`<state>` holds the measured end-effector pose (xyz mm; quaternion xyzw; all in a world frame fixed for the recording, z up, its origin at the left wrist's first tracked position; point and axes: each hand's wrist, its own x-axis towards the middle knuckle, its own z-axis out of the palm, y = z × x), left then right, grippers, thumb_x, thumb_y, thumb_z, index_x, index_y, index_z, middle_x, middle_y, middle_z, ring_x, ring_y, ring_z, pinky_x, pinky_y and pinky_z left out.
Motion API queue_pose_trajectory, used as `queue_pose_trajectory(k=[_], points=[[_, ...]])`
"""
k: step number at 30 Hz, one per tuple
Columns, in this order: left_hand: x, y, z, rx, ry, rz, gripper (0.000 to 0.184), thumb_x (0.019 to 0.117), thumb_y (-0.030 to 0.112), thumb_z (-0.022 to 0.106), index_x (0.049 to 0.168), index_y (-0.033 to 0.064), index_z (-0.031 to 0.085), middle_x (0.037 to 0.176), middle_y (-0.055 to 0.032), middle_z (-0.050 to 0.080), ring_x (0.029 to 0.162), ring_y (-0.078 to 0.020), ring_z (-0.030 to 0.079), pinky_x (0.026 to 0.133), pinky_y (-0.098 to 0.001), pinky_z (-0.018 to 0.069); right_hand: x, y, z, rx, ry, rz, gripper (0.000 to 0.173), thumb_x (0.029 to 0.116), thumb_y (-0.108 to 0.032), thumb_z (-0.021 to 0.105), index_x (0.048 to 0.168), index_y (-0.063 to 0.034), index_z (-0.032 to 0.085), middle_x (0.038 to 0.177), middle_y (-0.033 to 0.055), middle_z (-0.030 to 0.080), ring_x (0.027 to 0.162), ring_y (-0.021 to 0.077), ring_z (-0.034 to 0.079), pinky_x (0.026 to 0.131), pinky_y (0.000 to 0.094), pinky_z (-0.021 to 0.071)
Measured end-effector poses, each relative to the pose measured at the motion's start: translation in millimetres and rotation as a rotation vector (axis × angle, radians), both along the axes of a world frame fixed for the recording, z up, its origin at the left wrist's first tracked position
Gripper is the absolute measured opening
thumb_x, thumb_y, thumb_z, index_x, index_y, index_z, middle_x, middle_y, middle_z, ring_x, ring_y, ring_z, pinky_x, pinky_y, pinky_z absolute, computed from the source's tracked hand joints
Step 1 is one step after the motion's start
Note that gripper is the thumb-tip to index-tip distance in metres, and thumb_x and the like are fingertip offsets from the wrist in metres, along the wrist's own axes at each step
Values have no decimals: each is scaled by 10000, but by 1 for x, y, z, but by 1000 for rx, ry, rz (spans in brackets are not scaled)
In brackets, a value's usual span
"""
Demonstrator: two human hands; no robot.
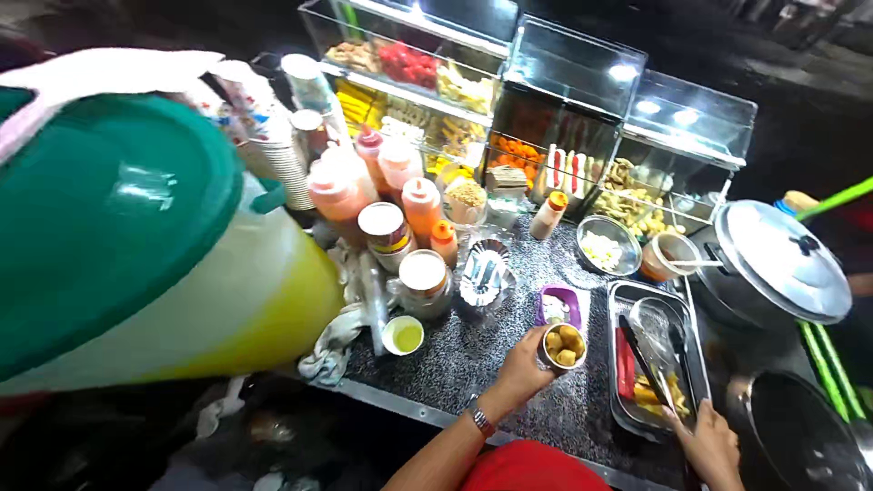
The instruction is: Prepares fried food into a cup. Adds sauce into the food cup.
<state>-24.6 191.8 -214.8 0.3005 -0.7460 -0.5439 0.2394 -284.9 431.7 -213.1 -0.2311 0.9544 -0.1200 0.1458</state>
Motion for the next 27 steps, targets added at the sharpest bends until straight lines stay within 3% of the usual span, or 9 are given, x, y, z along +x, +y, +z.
queue_pose_trajectory(k=[2, 4, 7, 11, 16, 19, 23, 25, 27], points=[[26, 0, 0, -10, -19, 36, 749, 787, 254, 867, 1421, 1, 561, 1372, -176, 635, 1249, -258, 635, 1087, -438, 495, 3, -39, 6, -86, 63, 147, 923, 912, -439, 763, 1552, 85, 356, 1561, 407, 333, 1427, 645, 300, 1106, 793, 241], [49, 2, -5, -5, -34, 60, 755, 773, 228, 874, 1417, -12, 560, 1365, -195, 634, 1246, -278, 634, 1083, -447, 495, 9, -97, 24, -200, 83, 346, 886, 908, -416, 768, 1529, 94, 394, 1545, 405, 359, 1416, 643, 322, 1114, 786, 254], [79, 5, -12, 20, -66, 71, 767, 768, 211, 879, 1429, -3, 555, 1382, -193, 625, 1259, -280, 628, 1089, -454, 494, 37, -206, 61, -345, 58, 668, 864, 907, -417, 748, 1527, 79, 407, 1529, 370, 412, 1412, 583, 379, 1154, 701, 298], [110, 9, -15, 49, -1, 70, 734, 770, 181, 873, 1407, -22, 569, 1358, -202, 635, 1255, -287, 626, 1093, -461, 489, 114, -345, 129, -440, -34, 1000, 788, 957, -422, 700, 1542, 23, 414, 1524, 314, 447, 1428, 488, 409, 1174, 624, 328], [135, 8, -15, 9, -42, 111, 717, 763, 187, 887, 1388, -9, 594, 1353, -199, 643, 1251, -300, 632, 1085, -476, 498, 205, -477, 174, -677, 4, 1219, 596, 953, -254, 752, 1433, 20, 531, 1364, 281, 583, 1241, 444, 586, 1029, 590, 488], [142, 8, -8, 19, -90, 196, 730, 750, 195, 897, 1384, -8, 599, 1334, -202, 655, 1230, -311, 647, 1070, -485, 510, 271, -522, 186, -581, -52, 1373, 675, 907, -298, 795, 1424, 41, 524, 1348, 257, 606, 1262, 404, 593, 1069, 562, 484], [142, 9, -4, 37, -73, 249, 730, 742, 165, 901, 1375, -34, 596, 1335, -220, 652, 1241, -319, 643, 1087, -477, 499, 335, -548, 158, -245, 11, 1410, 996, 776, -463, 886, 1523, 7, 424, 1342, 300, 574, 1272, 462, 552, 1038, 604, 470], [141, 10, -4, 28, -82, 252, 725, 748, 165, 896, 1380, -23, 595, 1345, -208, 649, 1253, -306, 636, 1096, -465, 493, 344, -552, 141, -251, -23, 1349, 980, 770, -455, 892, 1519, -42, 414, 1276, 290, 603, 1197, 459, 598, 973, 605, 503], [138, 13, -8, 7, -73, 278, 726, 739, 181, 904, 1371, -18, 606, 1333, -203, 658, 1235, -300, 649, 1078, -469, 510, 341, -551, 121, -424, -104, 1291, 916, 727, -365, 930, 1456, -55, 470, 1197, 288, 631, 1072, 468, 650, 853, 631, 543]])
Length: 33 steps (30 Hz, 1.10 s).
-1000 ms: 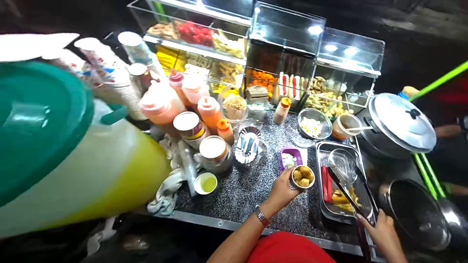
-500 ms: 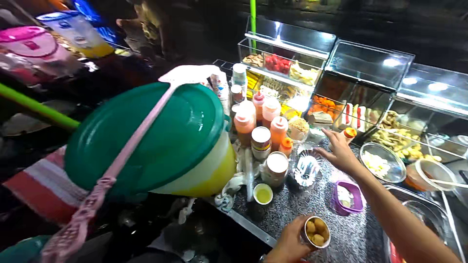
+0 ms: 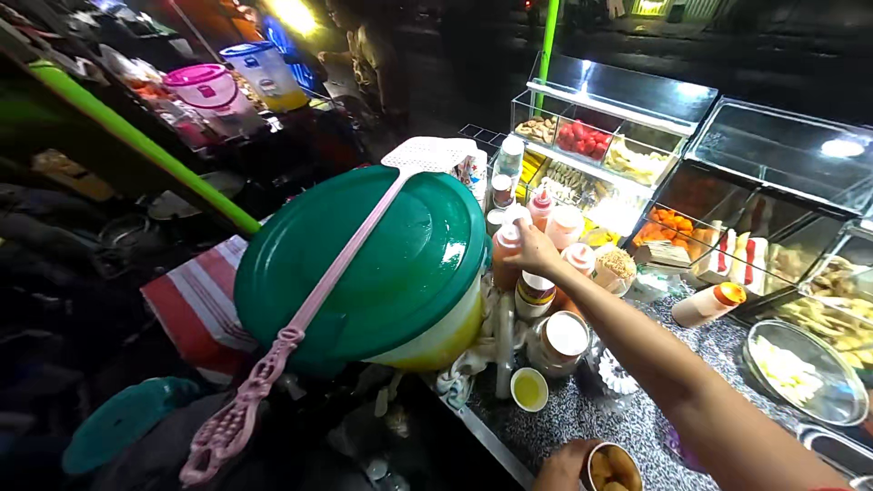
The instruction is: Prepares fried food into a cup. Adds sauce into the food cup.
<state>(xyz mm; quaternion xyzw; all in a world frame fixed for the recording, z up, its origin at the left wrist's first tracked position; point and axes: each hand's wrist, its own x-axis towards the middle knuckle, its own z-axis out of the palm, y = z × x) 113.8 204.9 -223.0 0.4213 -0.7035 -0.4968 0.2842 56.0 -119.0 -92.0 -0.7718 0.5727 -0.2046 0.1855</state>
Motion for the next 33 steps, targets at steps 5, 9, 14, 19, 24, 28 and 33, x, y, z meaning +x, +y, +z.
queue_pose_trajectory(k=[5, 9, 14, 19, 24, 28, 33], points=[[-3, 4, -3, 6, -14, -30, 744, 743, 200, 906, 1388, -6, 596, 1351, -193, 649, 1265, -287, 629, 1100, -443, 492, -27, 26, 5, -230, -276, 38, 891, 690, -244, 952, 1433, -48, 499, 1240, 273, 621, 1082, 450, 642, 857, 619, 545], [-6, 6, -2, 43, 59, -42, 748, 739, 162, 898, 1399, -1, 585, 1336, -177, 651, 1244, -257, 634, 1095, -436, 498, -59, 56, 96, -465, -510, 83, 838, 724, -282, 911, 1389, 58, 529, 1252, 223, 669, 1144, 286, 672, 999, 479, 551], [-10, 2, 8, 94, 141, -4, 760, 732, 208, 911, 1382, -20, 591, 1323, -175, 660, 1195, -232, 662, 1053, -413, 533, -93, 123, 193, -772, -926, 136, 1044, 712, -271, 925, 1456, 105, 296, 1339, 149, 556, 1235, 149, 595, 1070, 314, 526], [-8, -9, 37, -20, 118, 105, 729, 751, 225, 896, 1362, -34, 593, 1272, -171, 687, 1156, -221, 689, 1016, -399, 564, -126, 186, 133, -728, -771, 69, 1128, 649, -303, 957, 1451, 112, 282, 1296, 103, 584, 1197, 81, 615, 1066, 269, 526], [-6, -22, 60, -230, -34, 261, 725, 766, 295, 870, 1361, -25, 608, 1280, -186, 680, 1157, -265, 687, 995, -440, 563, -175, 266, 99, -359, -105, 19, 1135, 637, -286, 921, 1580, -69, 326, 1359, 162, 613, 1216, 224, 637, 1010, 429, 563], [-11, -29, 69, -352, -123, 303, 706, 773, 310, 845, 1360, -10, 618, 1265, -180, 689, 1134, -298, 692, 951, -481, 566, -204, 301, 77, -197, 314, 87, 1012, 642, -215, 898, 1543, -102, 453, 1308, 192, 640, 1098, 359, 679, 876, 542, 576], [-25, -32, 65, -414, -135, 271, 690, 776, 310, 846, 1342, -19, 627, 1251, -180, 694, 1116, -306, 698, 938, -477, 572, -223, 327, 71, -64, 634, 74, 972, 727, -184, 881, 1584, -217, 423, 1317, 247, 626, 1071, 435, 658, 880, 567, 529]])
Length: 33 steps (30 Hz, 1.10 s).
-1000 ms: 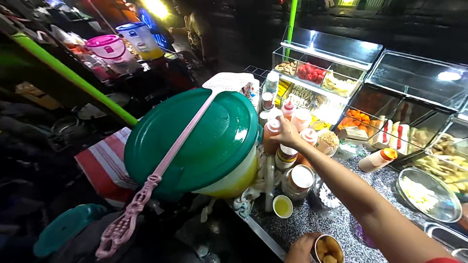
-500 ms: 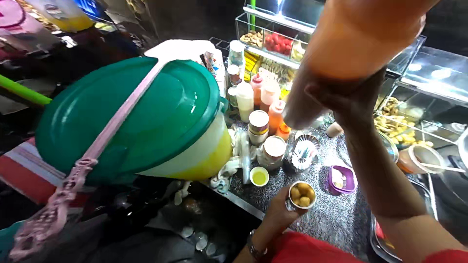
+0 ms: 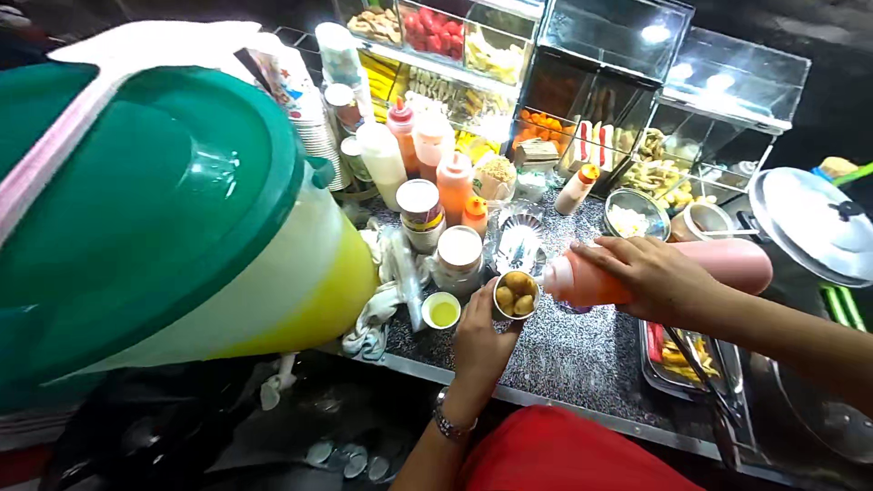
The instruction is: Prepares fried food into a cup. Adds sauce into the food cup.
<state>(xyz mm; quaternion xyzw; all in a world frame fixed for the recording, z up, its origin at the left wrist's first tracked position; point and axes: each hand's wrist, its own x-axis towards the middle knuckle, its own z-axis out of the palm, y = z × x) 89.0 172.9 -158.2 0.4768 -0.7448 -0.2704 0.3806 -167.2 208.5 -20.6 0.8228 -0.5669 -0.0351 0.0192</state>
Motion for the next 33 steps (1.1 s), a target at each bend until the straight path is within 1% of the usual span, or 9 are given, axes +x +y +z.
queue_pose_trajectory(k=[3, 5, 9, 11, 14, 20, 24, 29, 33], points=[[-8, 1, -3, 1, -6, -31, 672, 790, 322, 834, 1333, -20, 634, 1249, -180, 694, 1111, -310, 700, 929, -482, 576, -2, 9, 8, 3, 85, -35, 934, 748, -142, 865, 1574, -246, 442, 1281, 246, 643, 1073, 440, 660, 871, 569, 530], [-12, 2, -3, 19, -3, -48, 660, 796, 319, 831, 1330, -16, 635, 1253, -180, 690, 1112, -305, 699, 931, -473, 577, 0, 11, 15, -2, 122, -41, 921, 753, -93, 843, 1570, -257, 451, 1233, 246, 651, 1012, 439, 663, 832, 562, 527], [-18, 4, -2, 25, 17, -64, 649, 788, 306, 839, 1316, -16, 643, 1238, -176, 697, 1097, -292, 706, 920, -452, 584, 6, 12, 26, -29, 184, 5, 780, 844, -39, 769, 1539, -272, 501, 1157, 243, 664, 923, 431, 656, 791, 547, 518], [-19, 4, -2, 40, 19, -70, 654, 796, 313, 836, 1328, -10, 638, 1244, -171, 694, 1104, -282, 705, 927, -446, 585, 11, 10, 31, -38, 235, 35, 777, 859, -35, 753, 1543, -295, 493, 1151, 233, 656, 906, 415, 655, 766, 522, 521], [-20, 5, -2, 61, 27, -74, 663, 798, 319, 833, 1339, -9, 632, 1257, -177, 688, 1114, -285, 701, 929, -454, 583, 21, 7, 37, -48, 286, 85, 772, 868, 25, 727, 1541, -278, 500, 1120, 250, 646, 865, 411, 645, 741, 512, 521], [-16, 2, -3, 118, 99, -84, 700, 794, 321, 844, 1363, -13, 611, 1266, -182, 678, 1128, -261, 694, 964, -423, 574, 28, 4, 46, -29, 366, 184, 739, 884, 101, 659, 1514, -266, 536, 1125, 262, 653, 904, 418, 651, 762, 504, 520], [-13, -2, -6, 139, 158, -116, 721, 788, 338, 849, 1363, -22, 605, 1270, -183, 673, 1143, -237, 685, 982, -386, 563, 24, 2, 52, -27, 384, 209, 702, 872, 95, 686, 1470, -258, 583, 1122, 268, 662, 900, 428, 661, 771, 515, 530], [-14, -4, -10, 130, 227, -182, 690, 785, 309, 859, 1349, -7, 621, 1293, -154, 674, 1181, -192, 672, 1013, -355, 556, 21, -7, 64, -81, 411, 209, 721, 844, 128, 691, 1460, -231, 586, 1109, 285, 650, 886, 459, 647, 773, 556, 518], [-18, -4, -10, 89, 246, -206, 677, 781, 286, 863, 1336, -20, 625, 1280, -168, 678, 1166, -202, 679, 999, -352, 562, 30, -12, 74, -148, 432, 260, 655, 900, 165, 596, 1448, -195, 597, 1052, 295, 654, 854, 456, 657, 767, 545, 519]])
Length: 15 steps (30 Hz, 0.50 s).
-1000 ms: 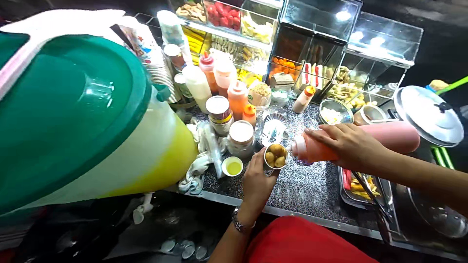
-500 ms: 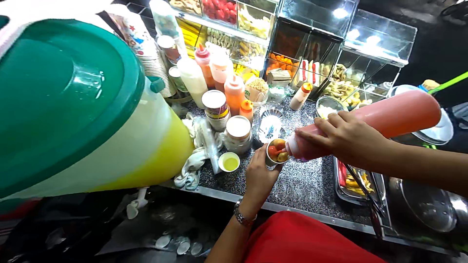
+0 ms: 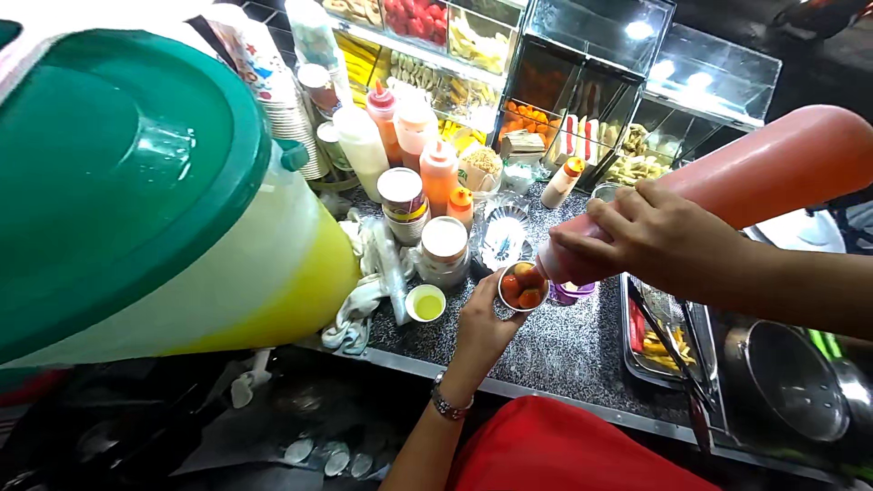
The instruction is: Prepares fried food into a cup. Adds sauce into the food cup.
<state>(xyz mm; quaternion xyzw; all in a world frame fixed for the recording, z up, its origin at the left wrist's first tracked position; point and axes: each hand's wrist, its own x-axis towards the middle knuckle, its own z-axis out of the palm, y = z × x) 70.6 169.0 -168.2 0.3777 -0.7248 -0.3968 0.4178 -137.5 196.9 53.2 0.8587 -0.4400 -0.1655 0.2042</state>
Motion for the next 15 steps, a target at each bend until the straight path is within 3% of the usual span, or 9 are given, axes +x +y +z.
queue_pose_trajectory(k=[11, 15], points=[[-2, -1, 1, 23, -9, 24, 680, 782, 299, 861, 1341, -8, 623, 1271, -157, 680, 1154, -194, 682, 990, -352, 566, 3, -6, 5, -37, 66, 36, 639, 909, 203, 540, 1424, -169, 611, 1032, 304, 666, 887, 487, 674, 814, 579, 534], [0, -4, 3, 99, -22, 37, 697, 792, 293, 863, 1367, -4, 605, 1286, -165, 666, 1159, -188, 678, 991, -334, 566, 3, -3, 1, 0, 100, 29, 648, 907, 191, 554, 1434, -182, 610, 1004, 284, 658, 849, 454, 657, 770, 543, 516]])
